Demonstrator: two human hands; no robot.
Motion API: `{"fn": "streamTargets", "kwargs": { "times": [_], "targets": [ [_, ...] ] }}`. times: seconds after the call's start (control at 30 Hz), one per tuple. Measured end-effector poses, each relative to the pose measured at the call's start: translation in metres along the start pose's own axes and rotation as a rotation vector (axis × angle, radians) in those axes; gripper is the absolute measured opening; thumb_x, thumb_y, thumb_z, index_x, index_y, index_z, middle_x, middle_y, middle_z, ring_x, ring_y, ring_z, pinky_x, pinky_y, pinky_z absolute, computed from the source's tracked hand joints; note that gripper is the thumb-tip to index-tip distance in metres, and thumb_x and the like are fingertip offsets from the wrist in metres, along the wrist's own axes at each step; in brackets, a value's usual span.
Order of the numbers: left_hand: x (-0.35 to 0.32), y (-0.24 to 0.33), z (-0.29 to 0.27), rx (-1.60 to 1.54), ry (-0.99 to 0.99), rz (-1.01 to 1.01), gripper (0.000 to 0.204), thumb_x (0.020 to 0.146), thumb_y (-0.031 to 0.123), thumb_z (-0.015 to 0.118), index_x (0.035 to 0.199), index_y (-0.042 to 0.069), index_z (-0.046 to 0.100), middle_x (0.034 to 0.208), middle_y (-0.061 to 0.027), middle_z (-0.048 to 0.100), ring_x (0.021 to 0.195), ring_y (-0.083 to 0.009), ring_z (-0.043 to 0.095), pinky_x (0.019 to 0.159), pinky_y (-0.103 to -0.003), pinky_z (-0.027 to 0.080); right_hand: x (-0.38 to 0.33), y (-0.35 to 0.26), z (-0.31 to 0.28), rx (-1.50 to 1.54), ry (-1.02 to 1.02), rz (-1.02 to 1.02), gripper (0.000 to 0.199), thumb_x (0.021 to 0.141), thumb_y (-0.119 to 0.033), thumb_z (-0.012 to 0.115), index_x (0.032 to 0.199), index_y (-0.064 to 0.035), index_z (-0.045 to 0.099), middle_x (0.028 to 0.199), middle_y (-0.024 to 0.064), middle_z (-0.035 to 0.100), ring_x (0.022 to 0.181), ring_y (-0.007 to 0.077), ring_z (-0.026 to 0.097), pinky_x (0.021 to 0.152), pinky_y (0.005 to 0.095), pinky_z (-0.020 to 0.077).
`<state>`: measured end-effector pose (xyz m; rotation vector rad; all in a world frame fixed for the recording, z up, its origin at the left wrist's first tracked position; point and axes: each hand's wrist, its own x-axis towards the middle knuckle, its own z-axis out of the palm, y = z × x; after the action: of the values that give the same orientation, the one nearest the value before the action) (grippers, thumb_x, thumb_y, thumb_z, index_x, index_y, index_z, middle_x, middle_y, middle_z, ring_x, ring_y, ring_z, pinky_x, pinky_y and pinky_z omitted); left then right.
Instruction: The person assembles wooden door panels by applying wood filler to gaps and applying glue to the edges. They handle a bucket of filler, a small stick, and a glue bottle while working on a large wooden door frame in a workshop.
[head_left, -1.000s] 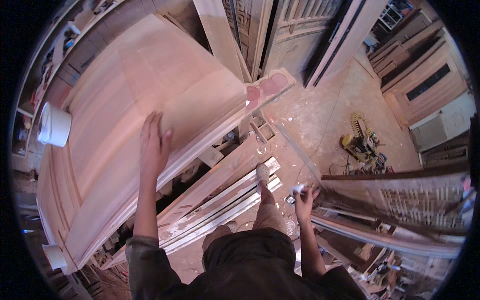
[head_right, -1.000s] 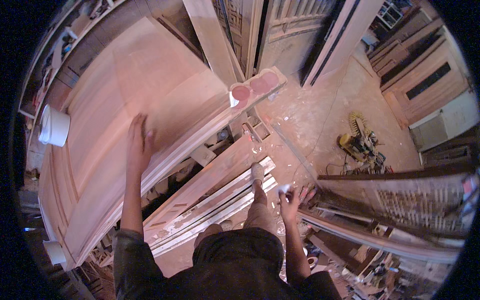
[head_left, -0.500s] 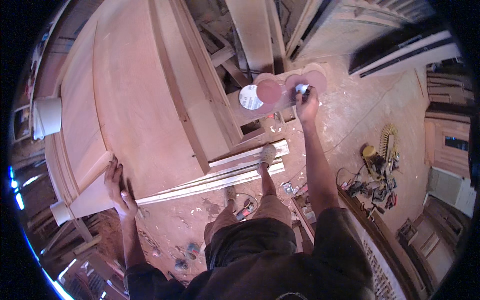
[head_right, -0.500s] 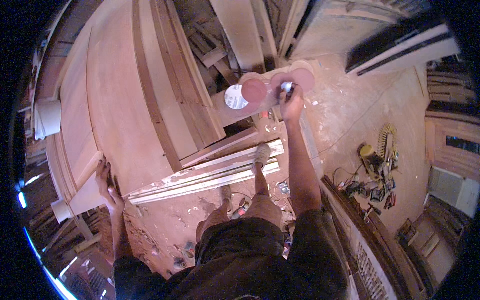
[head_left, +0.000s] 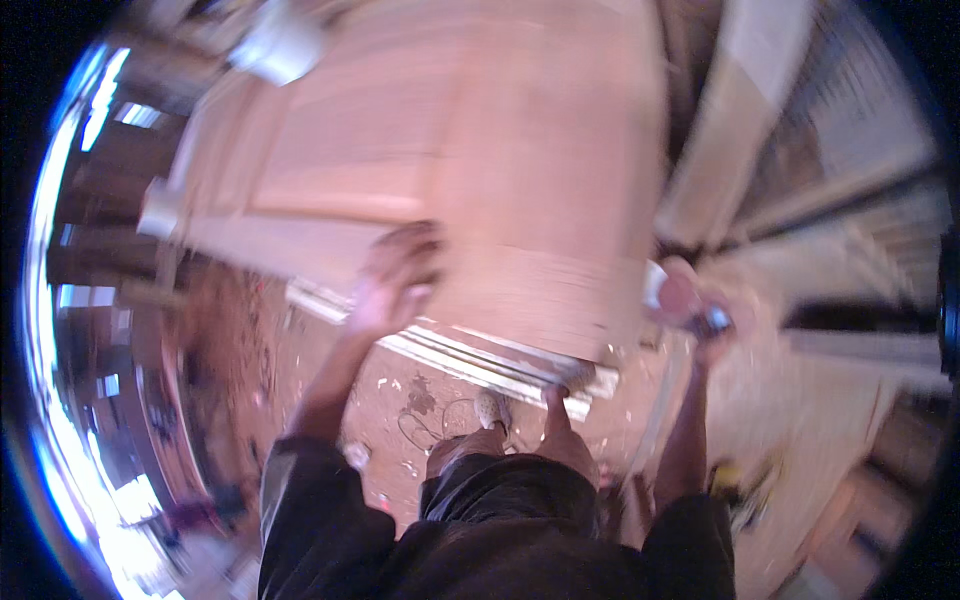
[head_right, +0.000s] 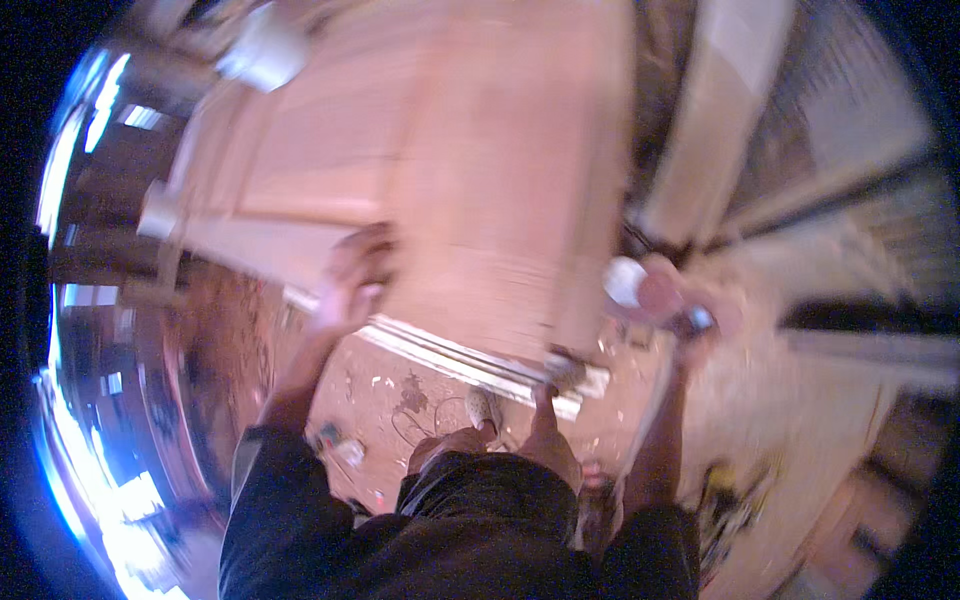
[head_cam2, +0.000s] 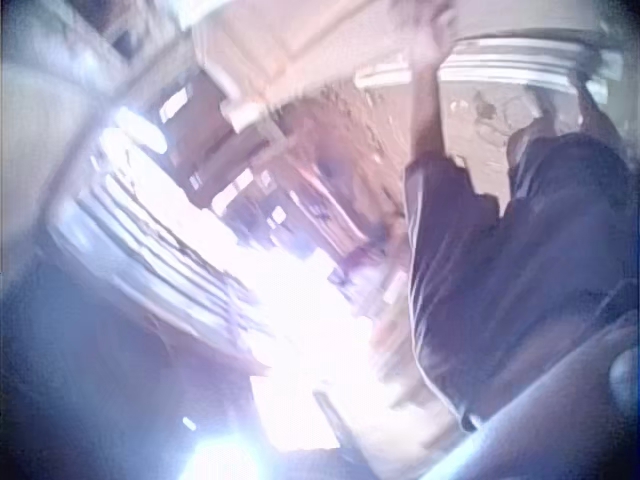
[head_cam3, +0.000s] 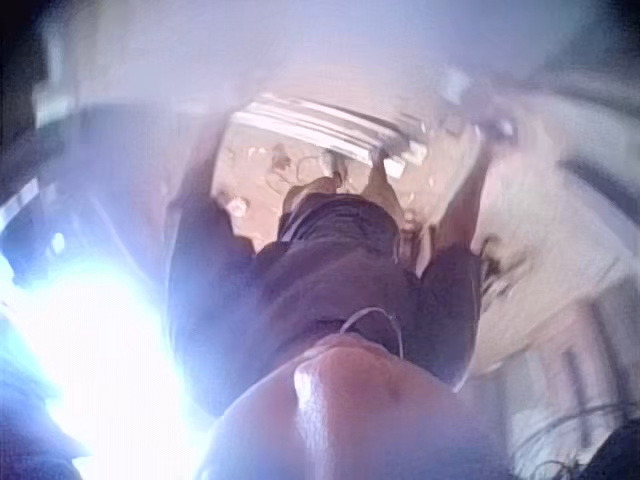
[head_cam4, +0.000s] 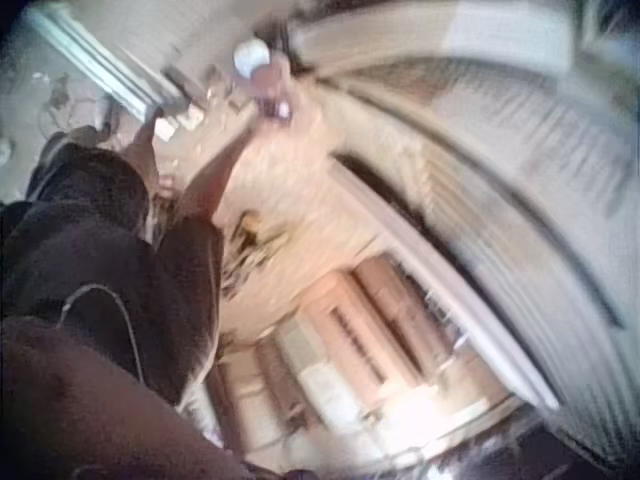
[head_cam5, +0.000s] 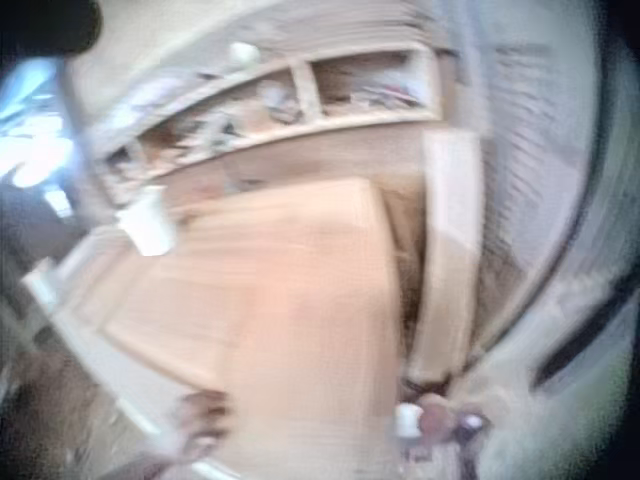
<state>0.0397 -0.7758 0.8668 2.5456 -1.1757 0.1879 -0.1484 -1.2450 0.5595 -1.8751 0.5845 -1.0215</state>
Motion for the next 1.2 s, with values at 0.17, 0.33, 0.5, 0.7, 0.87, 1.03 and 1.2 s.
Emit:
{"fn": "streamTargets", "kwargs": {
  "times": [0.17, 0.33, 0.5, 0.7, 0.87, 1.03, 1.2],
  "targets": [
    [0.000, -0.012, 0.018, -0.063, 0.103, 0.104, 0.040, 0.089, 0.035, 0.056, 0.117, 0.007, 0.058, 0.127, -0.0127, 0.054, 0.123, -0.0291, 0.047, 0.106, -0.045, 0.035, -0.063, 0.021, -0.052, -0.532, 0.109, 0.275, 0.056, 0.084, -0.036, 0.069, 0.115, 0.0081, 0.053, 0.111, 0.0208, 0.061, 0.098, 0.0289, 0.057, 0.082, 0.0415, 0.0471],
    [-0.012, -0.011, 0.028, -0.111, 0.210, 0.063, 0.047, 0.090, 0.041, 0.053, 0.116, 0.002, 0.056, 0.126, -0.0161, 0.053, 0.121, -0.0317, 0.048, 0.104, -0.043, 0.038, -0.163, 0.012, -0.064, -0.271, -0.626, 0.359, 0.025, 0.089, -0.025, 0.062, 0.092, 0.0002, 0.060, 0.091, 0.0127, 0.061, 0.082, 0.0236, 0.058, 0.071, 0.0337, 0.0483],
    [-0.017, -0.006, 0.034, -0.254, 0.404, 0.094, 0.053, 0.089, 0.042, 0.053, 0.119, -0.001, 0.051, 0.129, -0.0208, 0.048, 0.119, -0.0366, 0.047, 0.102, -0.045, 0.039, -0.188, -0.197, -0.001, -0.217, -1.268, 0.051, 0.020, 0.086, -0.017, 0.066, 0.083, 0.0003, 0.057, 0.080, 0.0077, 0.056, 0.072, 0.0182, 0.057, 0.063, 0.0284, 0.0471],
    [-0.048, -0.006, 0.018, -0.337, 0.602, 0.089, 0.049, 0.088, 0.033, 0.058, 0.122, -0.001, 0.048, 0.127, -0.0206, 0.048, 0.115, -0.0390, 0.047, 0.097, -0.044, 0.041, -0.152, -0.381, 0.086, 0.069, -0.980, -0.009, 0.012, 0.084, -0.003, 0.056, 0.096, 0.0011, 0.055, 0.084, 0.0106, 0.053, 0.069, 0.0195, 0.050, 0.064, 0.0319, 0.0440],
    [-0.180, 0.035, 0.048, -0.638, 0.484, -0.222, 0.046, 0.090, 0.027, 0.059, 0.126, 0.000, 0.046, 0.122, -0.0207, 0.050, 0.114, -0.0366, 0.049, 0.097, -0.043, 0.040, -0.115, -0.410, 0.117, -0.028, -0.613, -0.260, 0.035, 0.080, 0.003, 0.046, 0.115, 0.0019, 0.052, 0.103, 0.0153, 0.052, 0.084, 0.0229, 0.053, 0.070, 0.0323, 0.0433],
    [-0.469, 0.027, 0.161, -0.659, -0.436, -0.939, 0.064, 0.085, 0.058, 0.053, 0.108, -0.002, 0.061, 0.112, -0.0266, 0.060, 0.109, -0.0377, 0.056, 0.091, -0.046, 0.041, -0.117, -0.437, 0.172, -0.056, -0.552, -0.395, 0.022, 0.087, -0.002, 0.051, 0.109, 0.0022, 0.053, 0.103, 0.0146, 0.055, 0.095, 0.0238, 0.054, 0.081, 0.0347, 0.0443],
    [-0.702, 0.040, 0.183, -0.515, 0.836, -2.051, 0.030, 0.089, 0.031, 0.056, 0.099, 0.002, 0.059, 0.085, -0.0105, 0.064, 0.070, -0.0183, 0.061, 0.059, -0.032, 0.048, -0.114, -0.447, 0.258, -0.003, -0.471, -0.422, 0.019, 0.088, -0.005, 0.054, 0.106, 0.0003, 0.054, 0.104, 0.0156, 0.056, 0.097, 0.0281, 0.055, 0.084, 0.0385, 0.0443]
  ]
}}
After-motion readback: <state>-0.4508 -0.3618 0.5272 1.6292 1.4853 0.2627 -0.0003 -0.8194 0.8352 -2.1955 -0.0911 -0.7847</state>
